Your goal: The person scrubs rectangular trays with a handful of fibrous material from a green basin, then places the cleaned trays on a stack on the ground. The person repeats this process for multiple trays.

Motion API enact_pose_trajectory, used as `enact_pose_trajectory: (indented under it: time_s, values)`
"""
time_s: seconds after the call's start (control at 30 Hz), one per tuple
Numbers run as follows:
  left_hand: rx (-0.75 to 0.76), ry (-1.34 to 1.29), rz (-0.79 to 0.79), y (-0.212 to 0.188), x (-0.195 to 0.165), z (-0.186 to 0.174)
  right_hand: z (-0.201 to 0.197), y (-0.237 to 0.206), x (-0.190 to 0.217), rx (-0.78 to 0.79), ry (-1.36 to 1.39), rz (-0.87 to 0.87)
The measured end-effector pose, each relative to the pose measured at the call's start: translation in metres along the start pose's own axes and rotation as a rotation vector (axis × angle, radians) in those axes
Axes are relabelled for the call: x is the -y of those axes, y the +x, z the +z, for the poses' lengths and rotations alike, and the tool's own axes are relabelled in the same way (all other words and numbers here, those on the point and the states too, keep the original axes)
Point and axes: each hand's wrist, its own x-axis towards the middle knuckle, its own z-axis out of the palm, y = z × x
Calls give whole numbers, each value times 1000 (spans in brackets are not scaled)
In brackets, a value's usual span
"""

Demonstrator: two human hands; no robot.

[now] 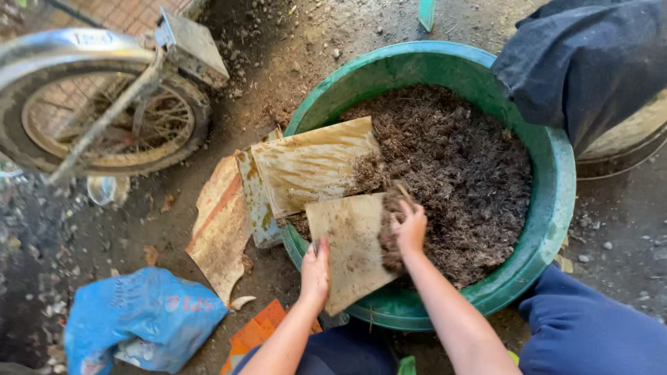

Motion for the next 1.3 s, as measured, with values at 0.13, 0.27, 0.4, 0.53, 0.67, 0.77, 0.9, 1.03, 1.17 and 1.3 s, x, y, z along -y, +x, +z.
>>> enact_pose_trajectory:
  time_s: [0.13,0.27,0.4,0.53,0.67,0.77,0.9,1.03,1.17,1.3]
  values:
    - [-23,-169,-151,10,-21,5,11,-38,68,39,613,-24]
    - [-15,-329,-200,8,-36,13,7,-75,101,96,168,-303]
    - [12,-73,0,1,-41,22,-3,-73,65,13,281,-383]
    - [-30,37,1,0,-38,30,-6,-55,14,74,166,142]
    - [-33,84,217,0,-38,40,6,-66,27,-32,37,208]
    - [-26,30,234,-5,-49,37,7,-83,68,-118,159,-139]
    - [44,-256,267,-22,-75,5,-33,-73,103,-157,249,-390]
    - [61,-446,257,-44,-81,-48,-84,-16,94,-176,-20,-265]
    - [-9,-484,330,-40,-71,-90,-113,34,71,-237,-1,-112]
    - [-73,-613,211,-19,-49,-113,-129,54,58,167,626,126]
